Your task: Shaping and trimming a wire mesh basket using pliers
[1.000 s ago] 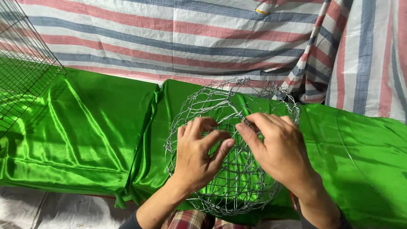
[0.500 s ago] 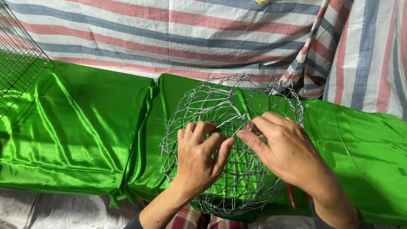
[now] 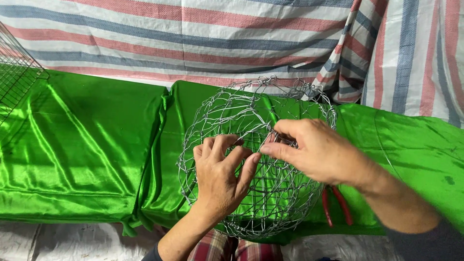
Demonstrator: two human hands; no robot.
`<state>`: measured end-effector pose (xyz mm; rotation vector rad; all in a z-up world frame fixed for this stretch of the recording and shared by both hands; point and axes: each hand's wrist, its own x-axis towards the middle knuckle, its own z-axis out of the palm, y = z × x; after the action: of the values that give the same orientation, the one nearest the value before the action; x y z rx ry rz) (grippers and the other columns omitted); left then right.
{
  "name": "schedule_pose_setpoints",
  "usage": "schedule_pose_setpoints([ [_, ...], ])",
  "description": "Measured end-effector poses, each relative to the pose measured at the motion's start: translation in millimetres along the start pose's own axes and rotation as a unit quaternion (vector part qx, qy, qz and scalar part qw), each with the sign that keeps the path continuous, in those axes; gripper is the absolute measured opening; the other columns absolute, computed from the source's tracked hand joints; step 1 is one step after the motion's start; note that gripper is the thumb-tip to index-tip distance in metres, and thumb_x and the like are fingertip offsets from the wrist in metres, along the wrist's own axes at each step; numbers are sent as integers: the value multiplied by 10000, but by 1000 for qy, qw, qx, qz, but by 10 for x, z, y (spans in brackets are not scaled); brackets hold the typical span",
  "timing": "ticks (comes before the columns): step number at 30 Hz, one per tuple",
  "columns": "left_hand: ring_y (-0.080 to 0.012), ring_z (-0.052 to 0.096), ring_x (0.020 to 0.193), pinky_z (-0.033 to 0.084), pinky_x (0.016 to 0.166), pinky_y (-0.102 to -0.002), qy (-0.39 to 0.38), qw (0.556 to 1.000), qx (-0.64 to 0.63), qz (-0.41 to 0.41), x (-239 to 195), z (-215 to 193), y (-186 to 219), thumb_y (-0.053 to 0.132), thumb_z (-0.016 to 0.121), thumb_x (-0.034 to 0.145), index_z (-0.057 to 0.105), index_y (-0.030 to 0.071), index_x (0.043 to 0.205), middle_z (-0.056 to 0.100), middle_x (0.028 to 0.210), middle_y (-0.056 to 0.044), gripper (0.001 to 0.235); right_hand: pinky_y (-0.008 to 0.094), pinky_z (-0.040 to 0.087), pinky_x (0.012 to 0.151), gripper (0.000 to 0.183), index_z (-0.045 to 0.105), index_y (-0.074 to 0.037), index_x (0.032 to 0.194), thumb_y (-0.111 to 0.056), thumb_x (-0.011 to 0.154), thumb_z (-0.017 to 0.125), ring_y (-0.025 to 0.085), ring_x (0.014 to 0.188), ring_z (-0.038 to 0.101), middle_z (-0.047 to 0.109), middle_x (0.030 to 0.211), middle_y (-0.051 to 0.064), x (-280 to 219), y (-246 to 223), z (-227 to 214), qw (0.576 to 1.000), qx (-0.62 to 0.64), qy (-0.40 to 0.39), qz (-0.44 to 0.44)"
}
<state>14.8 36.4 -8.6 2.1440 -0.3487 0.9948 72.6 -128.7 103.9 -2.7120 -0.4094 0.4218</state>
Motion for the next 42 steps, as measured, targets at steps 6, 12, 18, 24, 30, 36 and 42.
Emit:
schedule_pose_setpoints([
  [6, -239, 493, 900, 345, 812, -408, -6, 1000, 9, -2, -18, 7, -36, 289, 684, 939, 696, 101, 848, 612, 1085, -81, 209, 331, 458, 461, 466, 708, -125, 836, -579, 932, 668, 155, 470, 619, 711, 571, 47, 110, -131, -187, 982, -143, -109, 50],
  [12, -246, 496, 920, 344, 828, -419, -10, 1000, 1, -3, -18, -17, -58, 303, 662, 957, 688, 103, 855, 594, 1072, -90, 226, 298, 337, 414, 417, 816, -65, 759, -459, 887, 769, 124, 457, 452, 585, 515, 31, 175, -96, -204, 988, -74, -127, 37],
  [18, -248, 468, 909, 333, 818, -428, -22, 1000, -2, -6, -22, -12, -75, 317, 636, 974, 699, 108, 857, 594, 1074, -81, 247, 290, 275, 427, 303, 876, -43, 877, -327, 880, 770, 111, 486, 395, 690, 613, 40, 245, -5, -169, 988, 35, -149, 29],
  [24, -245, 450, 909, 308, 819, -433, -55, 998, -18, -14, 19, -62, -51, 322, 563, 1015, 743, 123, 918, 592, 1100, -90, 285, 266, 238, 396, 299, 873, 75, 884, -211, 861, 789, 121, 460, 391, 711, 635, 128, 340, 81, -190, 971, 162, -174, 27],
  [30, -269, 458, 1082, 273, 916, -466, -174, 980, -83, -49, 118, -213, -46, 378, 453, 1039, 745, 118, 892, 611, 1174, -55, 418, 256, 359, 528, 249, 892, 55, 876, -176, 854, 801, 118, 606, 489, 700, 694, 63, 432, 181, -186, 960, 175, -215, -35],
  [36, -280, 479, 1104, 292, 938, -467, -144, 986, -66, -46, -27, -154, 20, 414, 385, 1052, 692, 101, 988, 557, 1249, -163, 444, 278, 525, 644, 262, 872, 63, 943, -150, 828, 772, 158, 713, 658, 833, 819, 141, 457, 150, -193, 948, 218, -230, -29],
  [42, -188, 637, 829, 525, 723, -297, 68, 991, -74, -86, -446, -166, 255, 43, 761, 828, 698, 62, 1024, 675, 956, -65, 207, 288, 555, 675, 294, 871, 55, 947, -184, 820, 755, 182, 754, 731, 886, 897, 161, 476, 150, -214, 939, 226, -257, -30],
])
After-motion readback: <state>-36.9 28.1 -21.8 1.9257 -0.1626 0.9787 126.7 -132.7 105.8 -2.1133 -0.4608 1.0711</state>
